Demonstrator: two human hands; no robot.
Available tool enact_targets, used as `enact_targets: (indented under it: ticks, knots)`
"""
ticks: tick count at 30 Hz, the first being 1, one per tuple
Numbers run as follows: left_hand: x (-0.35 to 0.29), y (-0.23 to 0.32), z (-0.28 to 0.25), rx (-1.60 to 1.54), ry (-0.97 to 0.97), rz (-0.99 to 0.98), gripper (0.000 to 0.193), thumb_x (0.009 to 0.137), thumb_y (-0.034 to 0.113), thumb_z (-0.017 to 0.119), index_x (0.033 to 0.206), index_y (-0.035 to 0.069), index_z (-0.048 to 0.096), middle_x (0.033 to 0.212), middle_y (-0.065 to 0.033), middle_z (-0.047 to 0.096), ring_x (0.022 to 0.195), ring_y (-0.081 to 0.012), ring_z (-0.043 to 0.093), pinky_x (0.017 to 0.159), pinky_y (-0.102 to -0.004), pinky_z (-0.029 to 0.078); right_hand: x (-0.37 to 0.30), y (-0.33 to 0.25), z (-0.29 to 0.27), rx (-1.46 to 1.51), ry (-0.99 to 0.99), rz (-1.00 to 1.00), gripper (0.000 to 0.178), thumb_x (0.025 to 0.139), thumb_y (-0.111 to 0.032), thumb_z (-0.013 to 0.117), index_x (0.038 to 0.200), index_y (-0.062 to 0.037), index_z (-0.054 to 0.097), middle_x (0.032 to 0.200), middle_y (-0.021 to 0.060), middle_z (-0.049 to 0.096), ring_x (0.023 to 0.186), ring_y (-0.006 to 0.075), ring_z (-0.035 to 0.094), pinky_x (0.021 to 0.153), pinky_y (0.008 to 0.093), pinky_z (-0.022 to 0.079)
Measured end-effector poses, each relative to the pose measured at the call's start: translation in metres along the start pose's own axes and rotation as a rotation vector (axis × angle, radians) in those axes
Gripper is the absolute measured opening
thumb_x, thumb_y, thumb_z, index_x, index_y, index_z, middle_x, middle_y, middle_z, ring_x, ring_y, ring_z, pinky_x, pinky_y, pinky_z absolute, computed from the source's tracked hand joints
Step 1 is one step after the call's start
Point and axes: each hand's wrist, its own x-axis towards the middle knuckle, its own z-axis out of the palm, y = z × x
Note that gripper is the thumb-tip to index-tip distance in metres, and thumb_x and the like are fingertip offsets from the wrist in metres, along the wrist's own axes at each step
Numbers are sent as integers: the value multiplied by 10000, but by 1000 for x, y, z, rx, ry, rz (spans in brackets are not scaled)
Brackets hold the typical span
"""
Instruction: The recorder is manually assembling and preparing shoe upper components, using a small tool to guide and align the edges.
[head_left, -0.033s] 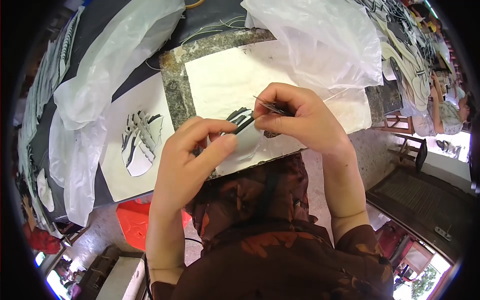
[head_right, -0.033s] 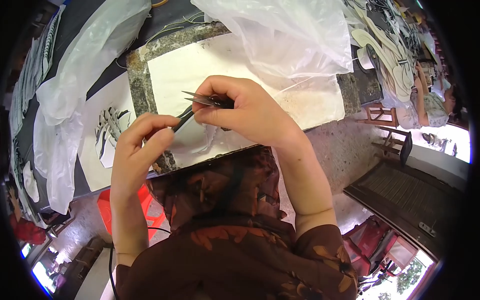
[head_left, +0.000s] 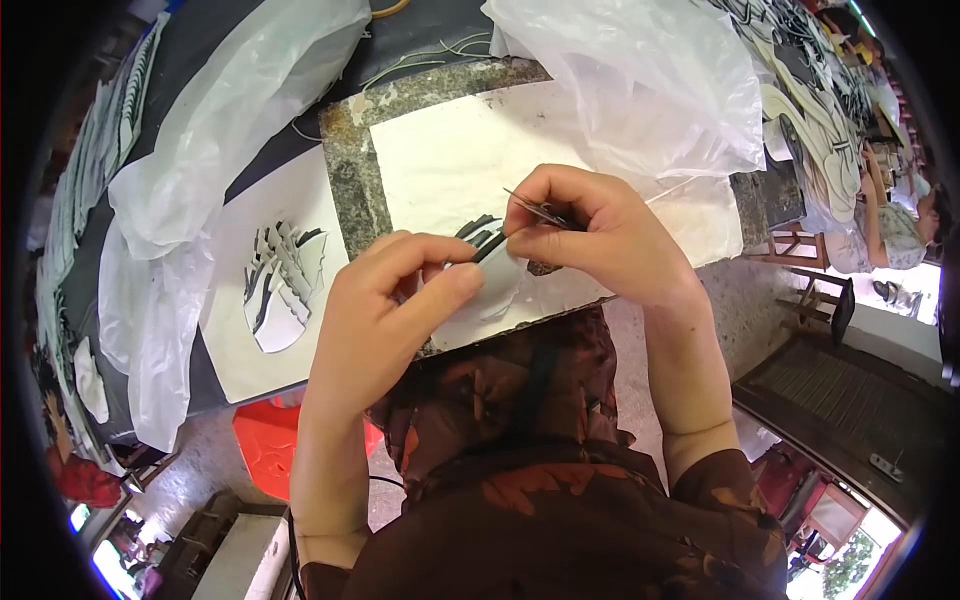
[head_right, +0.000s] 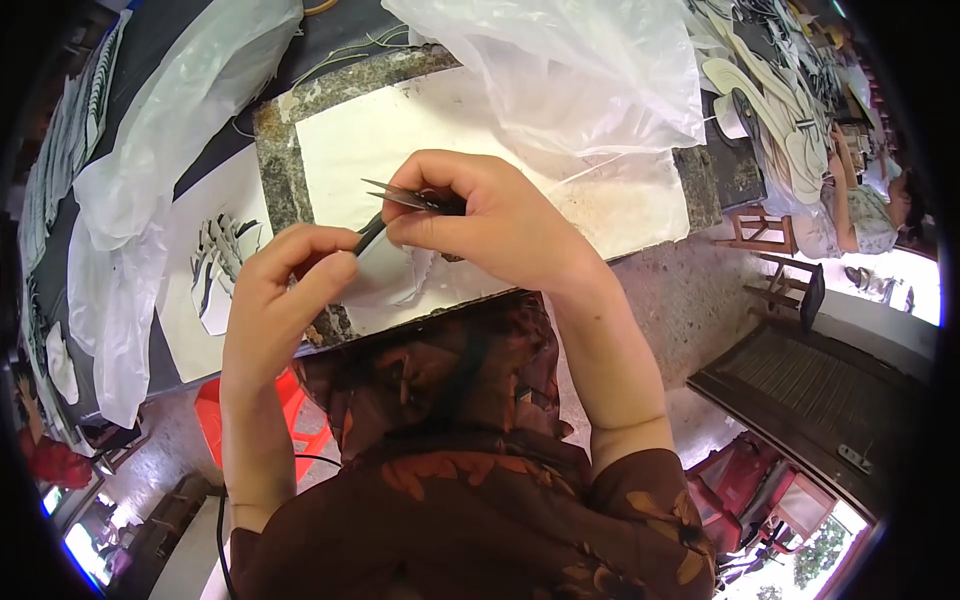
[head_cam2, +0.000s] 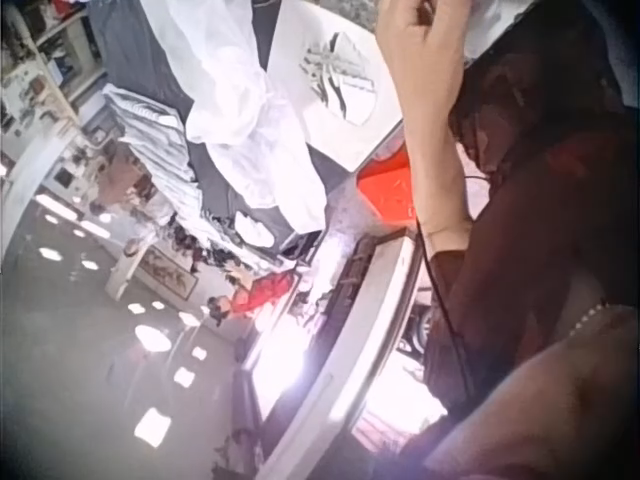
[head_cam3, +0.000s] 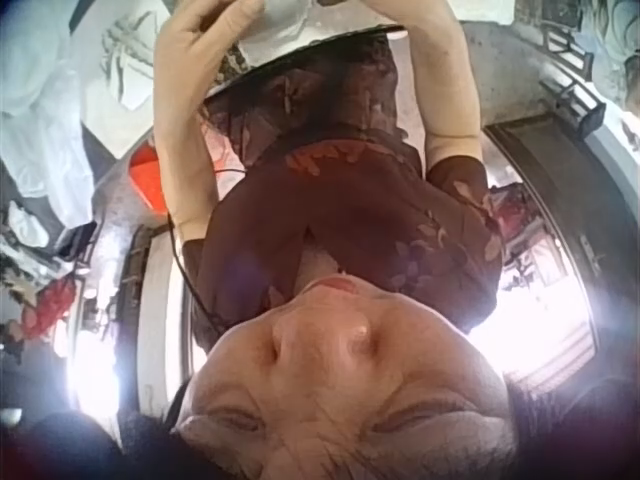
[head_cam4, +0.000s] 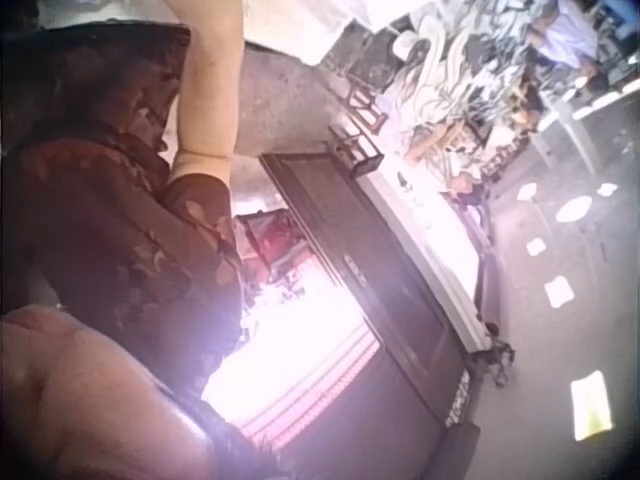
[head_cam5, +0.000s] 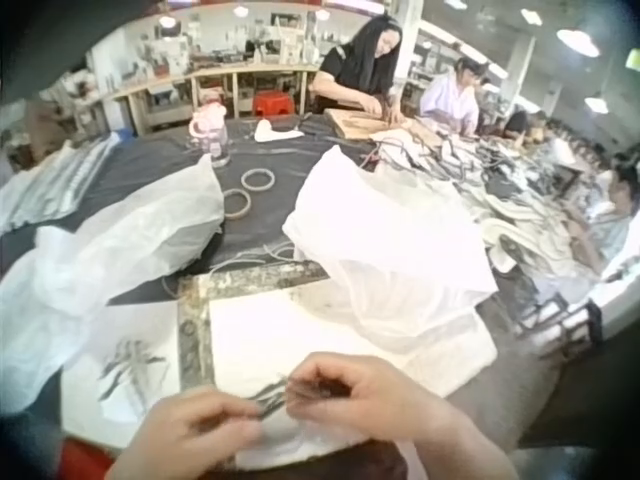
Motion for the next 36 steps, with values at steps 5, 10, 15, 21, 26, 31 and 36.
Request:
enact_targets:
  ticks: [5, 10, 15, 21, 26, 31, 36]
  knots:
    - [14, -2, 4, -51, -122, -41, 250, 940, 236, 758, 982, -8, 724, 732, 29, 599, 672, -49, 483, 597, -251, 384, 6, -3, -3, -21, -11, 46, 96, 917, -34, 727, 976, -28, 651, 862, -28, 617, 763, 41, 546, 679, 220, 455]
    - [7, -5, -3, -35, -126, -113, 207, 937, 197, 765, 940, -6, 723, 714, 43, 577, 671, -42, 468, 591, -246, 374, 10, 2, -7, 22, -25, -3, 120, 898, -67, 760, 965, -46, 663, 849, -50, 614, 755, 31, 529, 676, 209, 439]
    - [5, -9, -5, -99, -182, -49, 183, 923, 164, 776, 952, -12, 735, 718, 43, 590, 670, -44, 478, 591, -240, 379, 10, 4, -9, 52, -56, 46, 140, 879, -54, 778, 960, -48, 664, 861, -47, 628, 775, 32, 552, 700, 209, 458]
    - [15, 8, -7, -26, -246, -17, 194, 941, 182, 755, 980, -7, 738, 738, 29, 609, 685, -44, 498, 603, -240, 400, 6, 2, -9, 75, -99, 27, 131, 886, -28, 762, 974, -38, 666, 902, -27, 644, 814, 49, 582, 734, 216, 485]
    - [33, 7, 4, -3, -220, -53, 223, 984, 219, 713, 956, -3, 715, 763, 45, 611, 702, -39, 502, 621, -231, 402, 1, -5, -11, -58, -60, -2, 98, 937, -46, 713, 1025, -22, 676, 933, -21, 657, 857, 55, 598, 756, 232, 496]
    - [30, -7, 0, -335, -151, -139, 222, 1014, 214, 684, 916, 16, 705, 802, 84, 600, 726, -20, 488, 639, -213, 389, -7, 6, -26, -492, -114, -400, 190, 935, -7, 638, 1114, -37, 696, 1180, 94, 669, 1011, 201, 650, 860, 330, 516]
    - [27, -14, -10, -390, -175, -114, 182, 1016, 196, 685, 995, 18, 714, 859, 77, 624, 778, -12, 502, 695, -200, 401, -11, 5, -14, -1077, 115, -498, 277, 854, -2, 626, 1109, -61, 717, 1242, 153, 651, 1077, 328, 642, 921, 419, 503]
